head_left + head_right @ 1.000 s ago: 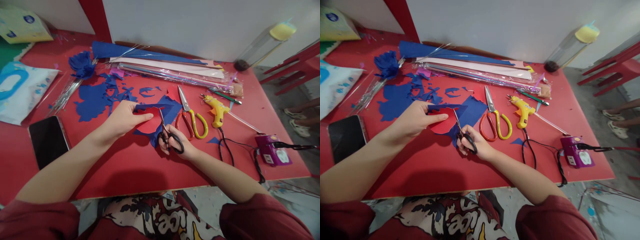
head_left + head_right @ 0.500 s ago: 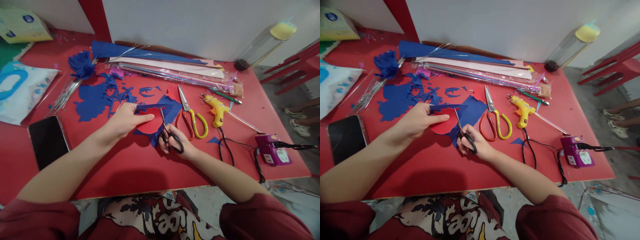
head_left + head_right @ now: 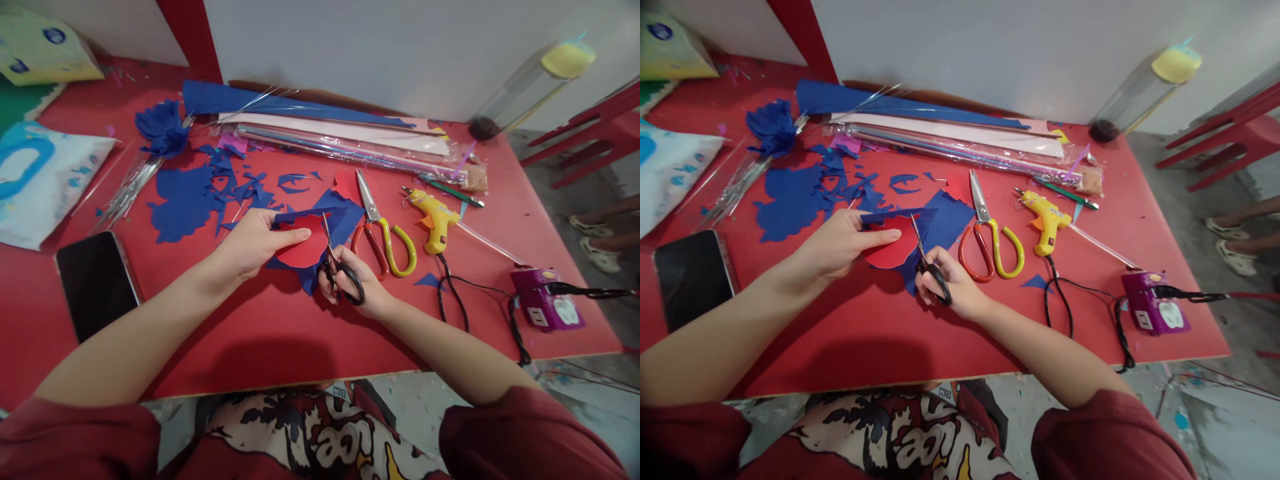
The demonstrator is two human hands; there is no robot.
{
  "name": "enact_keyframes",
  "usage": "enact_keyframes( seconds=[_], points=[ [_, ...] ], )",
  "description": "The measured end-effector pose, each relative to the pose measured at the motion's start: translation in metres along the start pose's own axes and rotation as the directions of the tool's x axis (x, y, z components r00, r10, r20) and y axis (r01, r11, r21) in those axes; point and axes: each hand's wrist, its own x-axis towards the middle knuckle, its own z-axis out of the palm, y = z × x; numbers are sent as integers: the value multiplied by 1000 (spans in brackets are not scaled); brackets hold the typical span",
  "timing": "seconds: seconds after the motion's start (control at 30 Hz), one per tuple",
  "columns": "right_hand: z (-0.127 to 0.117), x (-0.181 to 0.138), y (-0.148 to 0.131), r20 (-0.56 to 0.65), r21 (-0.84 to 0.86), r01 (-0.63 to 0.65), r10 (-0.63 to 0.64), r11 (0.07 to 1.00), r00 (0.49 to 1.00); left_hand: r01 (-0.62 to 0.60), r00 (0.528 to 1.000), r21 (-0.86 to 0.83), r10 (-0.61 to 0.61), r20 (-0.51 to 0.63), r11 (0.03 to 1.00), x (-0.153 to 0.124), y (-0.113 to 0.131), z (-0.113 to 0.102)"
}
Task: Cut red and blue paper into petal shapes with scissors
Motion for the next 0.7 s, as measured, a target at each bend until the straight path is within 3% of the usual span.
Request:
enact_keyframes(
  seconds=[0.7],
  points=[
    [0,0,-1,-27,-47,-13,12,999,1000,112,993,-52,-110,40,992,-3,4,3]
  ],
)
